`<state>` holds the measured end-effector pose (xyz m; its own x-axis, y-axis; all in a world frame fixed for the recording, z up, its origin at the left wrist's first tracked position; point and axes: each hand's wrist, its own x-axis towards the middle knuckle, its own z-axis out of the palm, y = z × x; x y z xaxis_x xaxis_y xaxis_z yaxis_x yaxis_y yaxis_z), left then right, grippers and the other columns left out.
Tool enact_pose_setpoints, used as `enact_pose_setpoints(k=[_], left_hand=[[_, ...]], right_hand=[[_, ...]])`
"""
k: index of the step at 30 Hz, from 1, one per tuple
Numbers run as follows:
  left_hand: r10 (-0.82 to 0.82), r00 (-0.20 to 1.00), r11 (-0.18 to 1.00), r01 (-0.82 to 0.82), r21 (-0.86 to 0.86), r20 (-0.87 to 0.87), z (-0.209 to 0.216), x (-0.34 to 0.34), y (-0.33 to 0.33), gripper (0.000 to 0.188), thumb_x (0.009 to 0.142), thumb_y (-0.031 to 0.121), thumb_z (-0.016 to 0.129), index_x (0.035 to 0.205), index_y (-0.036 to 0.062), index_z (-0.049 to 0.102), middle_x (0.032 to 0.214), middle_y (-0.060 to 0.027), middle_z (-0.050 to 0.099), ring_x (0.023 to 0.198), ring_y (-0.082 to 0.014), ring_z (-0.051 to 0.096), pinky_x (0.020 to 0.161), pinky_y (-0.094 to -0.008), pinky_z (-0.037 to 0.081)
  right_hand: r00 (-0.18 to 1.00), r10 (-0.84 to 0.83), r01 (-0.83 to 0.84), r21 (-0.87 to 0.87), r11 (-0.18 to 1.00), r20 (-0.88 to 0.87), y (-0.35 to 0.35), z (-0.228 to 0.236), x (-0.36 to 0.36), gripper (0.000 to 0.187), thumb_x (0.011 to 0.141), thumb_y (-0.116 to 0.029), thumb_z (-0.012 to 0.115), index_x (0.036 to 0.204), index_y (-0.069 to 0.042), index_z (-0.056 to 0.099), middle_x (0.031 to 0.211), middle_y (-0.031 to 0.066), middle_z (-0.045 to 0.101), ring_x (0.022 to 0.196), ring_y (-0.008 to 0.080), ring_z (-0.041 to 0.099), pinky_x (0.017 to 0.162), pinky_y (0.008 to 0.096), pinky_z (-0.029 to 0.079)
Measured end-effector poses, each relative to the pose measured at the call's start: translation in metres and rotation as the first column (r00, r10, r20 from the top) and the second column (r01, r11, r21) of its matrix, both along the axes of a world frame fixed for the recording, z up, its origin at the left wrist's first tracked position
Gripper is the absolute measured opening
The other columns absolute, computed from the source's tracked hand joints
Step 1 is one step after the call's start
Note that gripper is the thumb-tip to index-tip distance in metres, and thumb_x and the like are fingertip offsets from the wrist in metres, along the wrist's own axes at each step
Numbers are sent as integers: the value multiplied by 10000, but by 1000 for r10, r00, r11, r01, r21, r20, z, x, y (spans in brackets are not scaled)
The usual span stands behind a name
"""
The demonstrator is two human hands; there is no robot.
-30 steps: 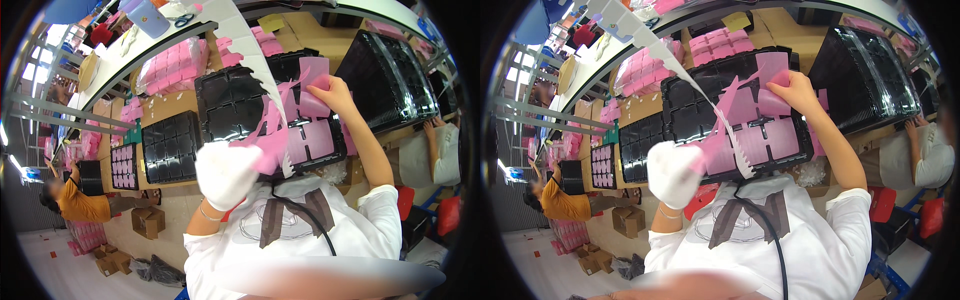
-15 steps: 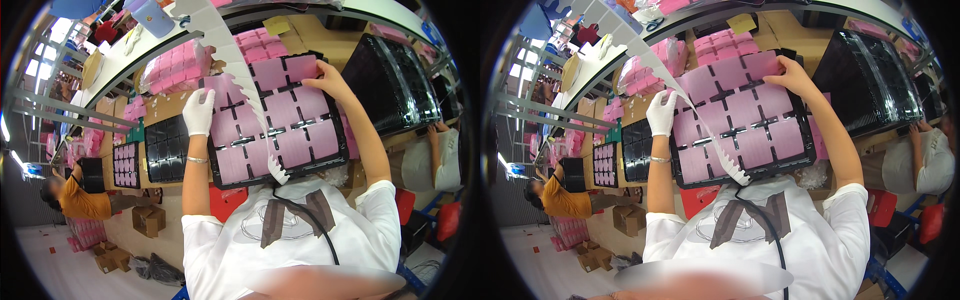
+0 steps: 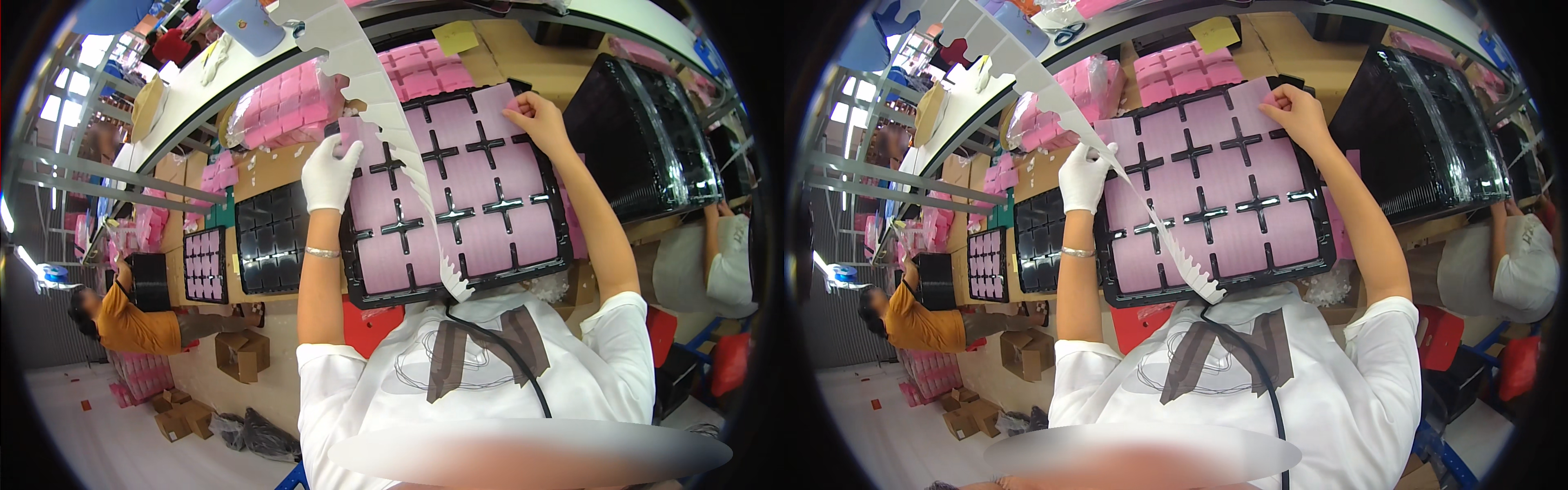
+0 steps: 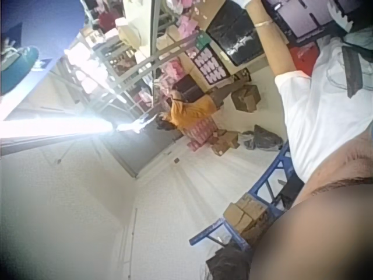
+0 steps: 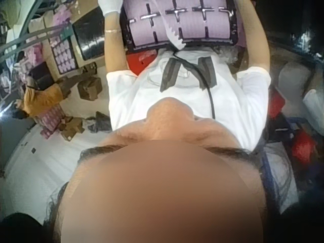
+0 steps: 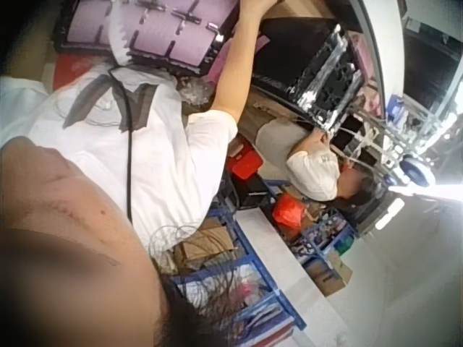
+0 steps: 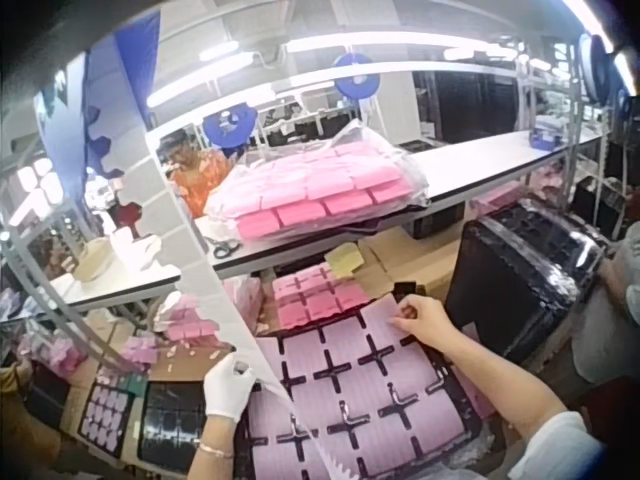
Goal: The person assembles industrial plastic trays by inserting pink foam components and applying adhesive strips by hand.
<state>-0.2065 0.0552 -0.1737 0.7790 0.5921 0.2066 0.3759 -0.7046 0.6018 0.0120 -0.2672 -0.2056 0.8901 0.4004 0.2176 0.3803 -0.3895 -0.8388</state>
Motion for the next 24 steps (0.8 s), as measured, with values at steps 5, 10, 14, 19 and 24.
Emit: enact_pose_setpoints(k=[5, 10, 14, 19, 24], left_hand=[[41, 996, 999, -42, -14, -78, 7, -3, 0, 451, 810, 380, 759, 1124, 62, 700, 869, -104, 741, 837, -250, 714, 786, -355, 543], [61, 983, 997, -52, 56, -173, 18, 0, -5, 507, 800, 366, 763, 1202, 73, 666, 882, -100, 736, 862, -242, 704, 828, -368, 537], [91, 986, 981, -65, 182, -137, 3, -5, -1, 543, 794, 339, 772, 1244, 68, 635, 905, -89, 716, 882, -252, 686, 841, -380, 528], [-31, 999, 999, 31, 22, 11, -13, -9, 18, 581, 794, 309, 776, 1282, 52, 591, 943, -71, 676, 926, -265, 657, 869, -393, 514], [54, 997, 957, -68, 284, 54, -3, -8, 5, 507, 808, 269, 759, 1240, 54, 605, 1066, -112, 675, 1002, -291, 639, 913, -419, 496]], right_hand=[[1000, 1, -1, -13, 1000, -8, 1, 0, 3, 222, 795, -141, 799, 931, -13, 680, 770, 3, 661, 676, 59, 559, 636, 223, 465], [1000, -18, 19, -53, 998, 13, 3, 0, 2, 296, 760, -168, 818, 954, -12, 658, 738, 25, 644, 662, 94, 583, 629, 264, 480], [994, -39, 46, -68, 997, 100, 2, 1, 1, 398, 757, -163, 821, 1066, -12, 620, 707, 31, 614, 643, 113, 568, 626, 274, 471], [992, 1, 3, -30, 1000, 126, 3, 2, 1, 418, 761, -116, 825, 1114, -27, 620, 672, -15, 567, 597, 45, 461, 562, 220, 402], [973, -109, 139, -134, 981, 206, 2, 9, -3, 410, 765, -132, 796, 1105, -13, 601, 845, 92, 623, 804, 227, 632, 734, 357, 502]])
